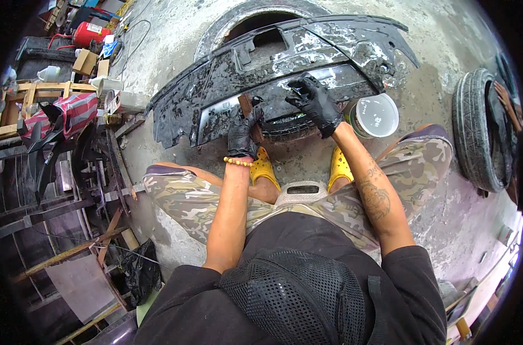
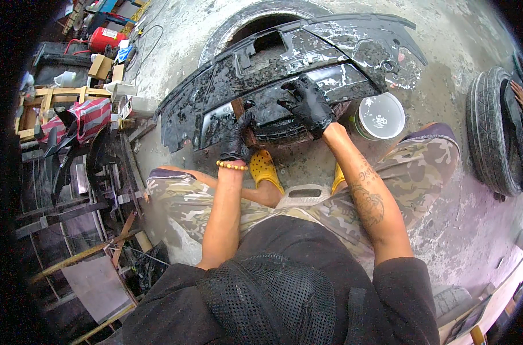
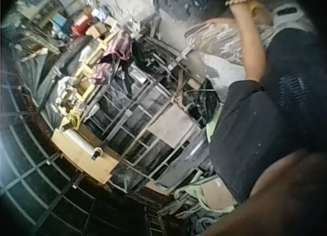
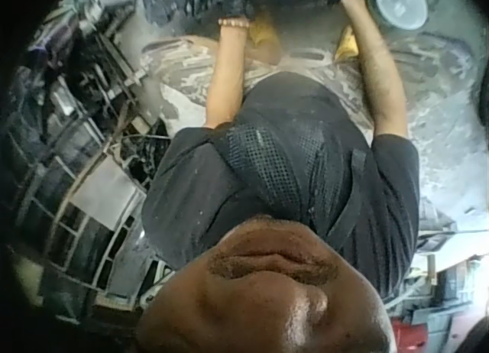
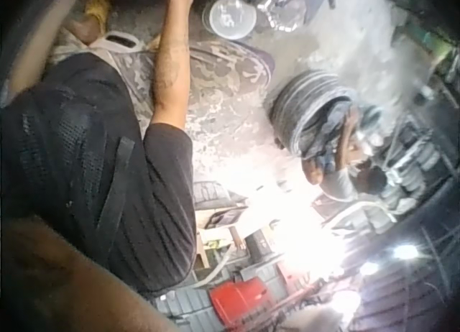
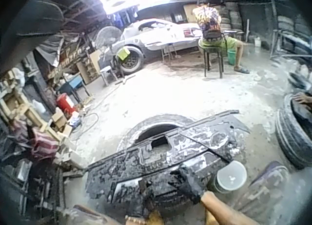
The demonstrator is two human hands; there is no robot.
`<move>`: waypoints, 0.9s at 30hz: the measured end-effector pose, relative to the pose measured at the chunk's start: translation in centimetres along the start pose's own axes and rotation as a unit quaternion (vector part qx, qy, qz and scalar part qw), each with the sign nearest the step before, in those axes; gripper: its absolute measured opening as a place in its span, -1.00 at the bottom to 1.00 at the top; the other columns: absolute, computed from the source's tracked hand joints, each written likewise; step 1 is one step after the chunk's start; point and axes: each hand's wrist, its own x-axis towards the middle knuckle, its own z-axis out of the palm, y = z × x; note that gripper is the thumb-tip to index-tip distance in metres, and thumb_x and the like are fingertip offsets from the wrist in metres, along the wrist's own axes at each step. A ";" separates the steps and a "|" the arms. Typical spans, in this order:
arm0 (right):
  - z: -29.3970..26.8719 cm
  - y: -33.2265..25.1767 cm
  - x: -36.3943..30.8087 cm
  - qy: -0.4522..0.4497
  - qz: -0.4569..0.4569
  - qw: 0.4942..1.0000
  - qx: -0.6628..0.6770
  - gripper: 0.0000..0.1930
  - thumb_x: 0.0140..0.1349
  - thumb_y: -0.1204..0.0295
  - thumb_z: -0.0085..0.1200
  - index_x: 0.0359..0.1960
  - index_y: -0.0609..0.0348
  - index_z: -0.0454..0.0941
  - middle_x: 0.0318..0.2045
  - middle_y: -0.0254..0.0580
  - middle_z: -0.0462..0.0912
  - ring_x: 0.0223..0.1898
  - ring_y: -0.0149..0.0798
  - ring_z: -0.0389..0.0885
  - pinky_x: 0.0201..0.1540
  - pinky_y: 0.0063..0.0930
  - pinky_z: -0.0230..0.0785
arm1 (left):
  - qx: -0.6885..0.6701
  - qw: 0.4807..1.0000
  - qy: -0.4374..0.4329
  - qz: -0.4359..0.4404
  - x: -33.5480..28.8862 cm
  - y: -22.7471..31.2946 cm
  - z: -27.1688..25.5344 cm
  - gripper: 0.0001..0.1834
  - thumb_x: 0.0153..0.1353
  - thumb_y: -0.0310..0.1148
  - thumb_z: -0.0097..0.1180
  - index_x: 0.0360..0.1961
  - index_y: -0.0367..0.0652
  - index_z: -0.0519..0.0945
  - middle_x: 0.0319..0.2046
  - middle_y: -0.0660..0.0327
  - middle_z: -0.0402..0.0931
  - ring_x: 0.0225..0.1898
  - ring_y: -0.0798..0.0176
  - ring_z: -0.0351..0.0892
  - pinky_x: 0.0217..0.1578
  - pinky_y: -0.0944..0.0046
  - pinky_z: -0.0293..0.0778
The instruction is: Wet sanding a car bumper part with sandpaper and water.
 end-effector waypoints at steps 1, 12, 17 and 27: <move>-0.1 0.0 0.1 -0.007 -0.013 1.000 0.005 -0.62 0.22 0.59 0.27 0.09 0.30 0.56 0.02 -0.17 0.63 0.05 -0.35 0.58 0.13 -0.44 0.48 | -0.007 1.000 -0.027 0.015 0.0 0.1 0.1 -0.69 0.23 -0.47 0.30 0.00 -0.15 0.59 -0.24 0.36 0.59 -0.25 0.43 0.55 -0.22 0.41 0.47; -6.2 1.6 0.7 0.041 0.110 0.954 -0.275 -0.49 0.20 0.13 0.29 0.04 0.27 0.58 -0.05 0.14 0.68 0.00 0.13 0.66 0.05 -0.14 0.48 | -0.111 0.993 -0.025 0.015 0.6 0.3 -0.9 -0.49 0.47 -0.12 -0.03 0.35 -0.06 0.40 0.19 0.22 0.52 0.12 0.17 0.51 0.19 0.18 0.39; -5.0 5.4 0.6 0.068 0.118 0.959 -0.248 -0.47 0.16 0.24 0.34 0.05 0.35 0.52 -0.01 0.22 0.66 0.02 0.10 0.67 0.04 -0.11 0.49 | -0.099 0.992 -0.050 0.065 1.7 -1.0 -2.9 -0.54 0.45 -0.23 0.00 0.32 -0.10 0.43 0.17 0.20 0.52 0.11 0.21 0.52 0.19 0.18 0.40; -4.6 7.5 0.9 0.091 0.095 0.957 -0.260 -0.55 0.14 0.18 0.32 -0.05 0.27 0.63 -0.05 0.23 0.67 0.00 0.18 0.65 0.05 -0.08 0.49 | 0.062 0.993 -0.047 0.084 -1.2 -1.3 0.6 -0.63 0.35 -0.39 0.14 0.16 -0.19 0.54 0.05 0.25 0.56 0.06 0.28 0.52 0.15 0.26 0.42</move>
